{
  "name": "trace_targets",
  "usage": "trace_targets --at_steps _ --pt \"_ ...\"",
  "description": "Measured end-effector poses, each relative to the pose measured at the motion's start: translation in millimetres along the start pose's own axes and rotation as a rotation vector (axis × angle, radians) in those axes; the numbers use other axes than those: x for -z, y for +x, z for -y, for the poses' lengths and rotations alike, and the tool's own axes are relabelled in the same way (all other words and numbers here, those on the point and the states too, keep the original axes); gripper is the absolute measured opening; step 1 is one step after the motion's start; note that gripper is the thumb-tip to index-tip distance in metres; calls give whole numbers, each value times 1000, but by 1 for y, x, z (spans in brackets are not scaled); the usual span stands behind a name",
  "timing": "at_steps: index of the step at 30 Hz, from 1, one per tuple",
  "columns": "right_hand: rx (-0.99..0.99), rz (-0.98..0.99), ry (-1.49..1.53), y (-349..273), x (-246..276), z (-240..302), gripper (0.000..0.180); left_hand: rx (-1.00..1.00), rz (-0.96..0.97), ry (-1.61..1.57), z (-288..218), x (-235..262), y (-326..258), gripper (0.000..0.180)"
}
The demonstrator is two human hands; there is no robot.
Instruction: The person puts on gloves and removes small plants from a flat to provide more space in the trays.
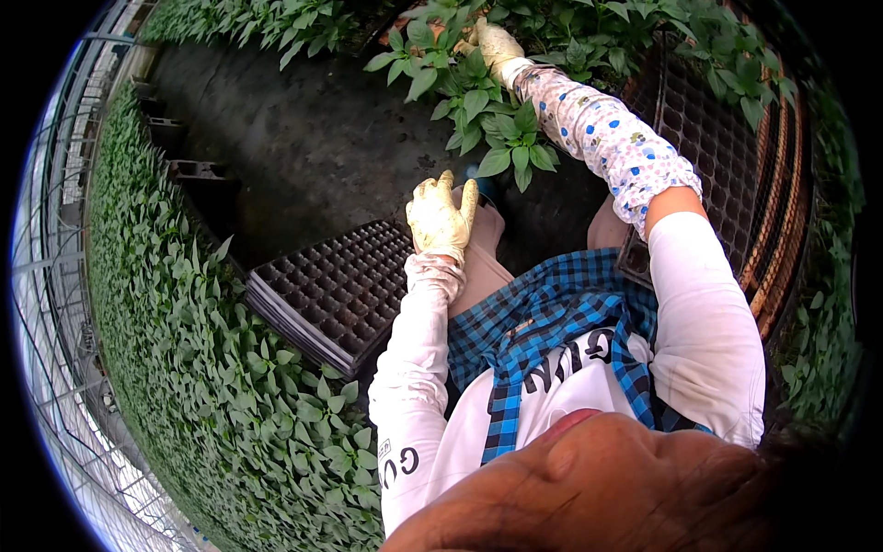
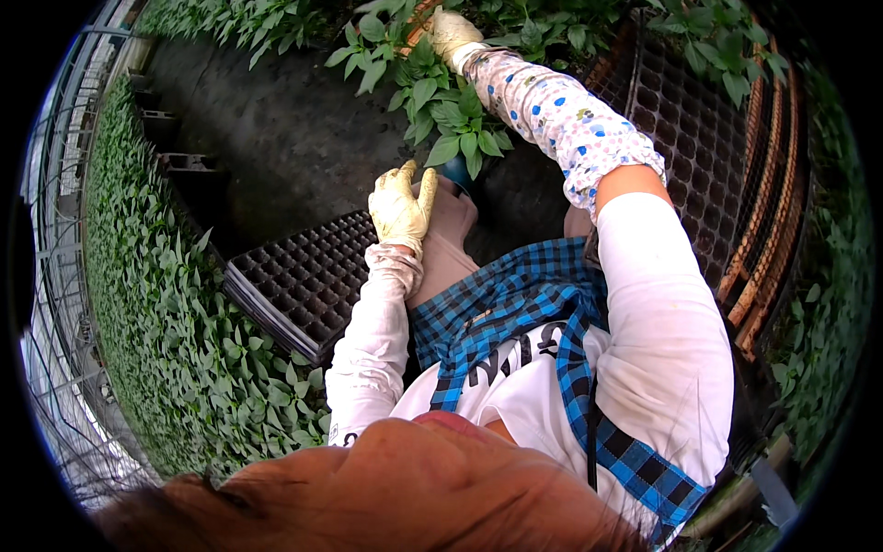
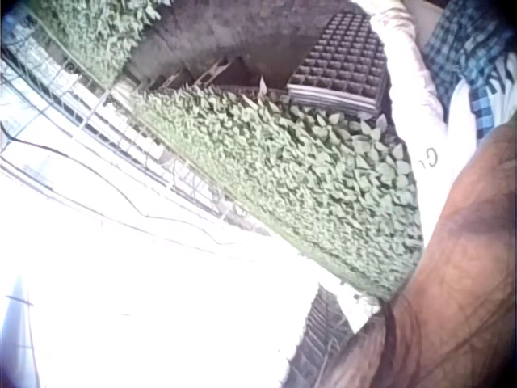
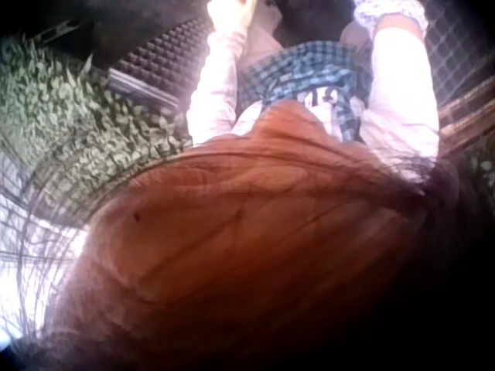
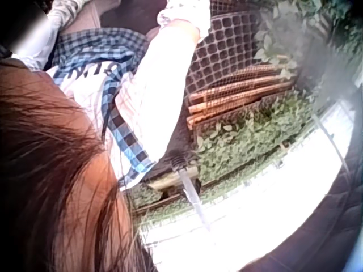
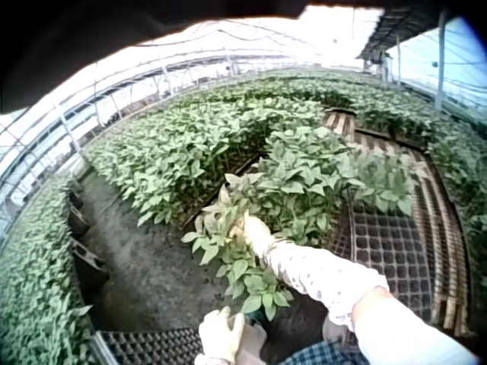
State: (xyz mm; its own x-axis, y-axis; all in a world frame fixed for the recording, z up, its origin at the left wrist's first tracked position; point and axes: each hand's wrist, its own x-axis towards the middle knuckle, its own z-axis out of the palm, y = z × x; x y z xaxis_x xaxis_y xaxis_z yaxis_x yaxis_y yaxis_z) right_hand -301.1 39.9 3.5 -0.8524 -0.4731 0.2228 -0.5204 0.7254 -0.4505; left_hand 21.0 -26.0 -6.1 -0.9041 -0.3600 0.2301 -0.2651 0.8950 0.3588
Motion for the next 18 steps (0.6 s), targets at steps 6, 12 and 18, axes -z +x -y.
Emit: trace_targets --at_steps 6,12,18 --pt "142 59 -24 -4 0 14 20 33 -2 -12 6 5 -3 50" --pt "352 105 222 18 -22 -45 24 19 18 -42 -4 5 2 50" --pt "302 219 238 26 -12 -30 23 10 10 -37 0 4 -1 51"
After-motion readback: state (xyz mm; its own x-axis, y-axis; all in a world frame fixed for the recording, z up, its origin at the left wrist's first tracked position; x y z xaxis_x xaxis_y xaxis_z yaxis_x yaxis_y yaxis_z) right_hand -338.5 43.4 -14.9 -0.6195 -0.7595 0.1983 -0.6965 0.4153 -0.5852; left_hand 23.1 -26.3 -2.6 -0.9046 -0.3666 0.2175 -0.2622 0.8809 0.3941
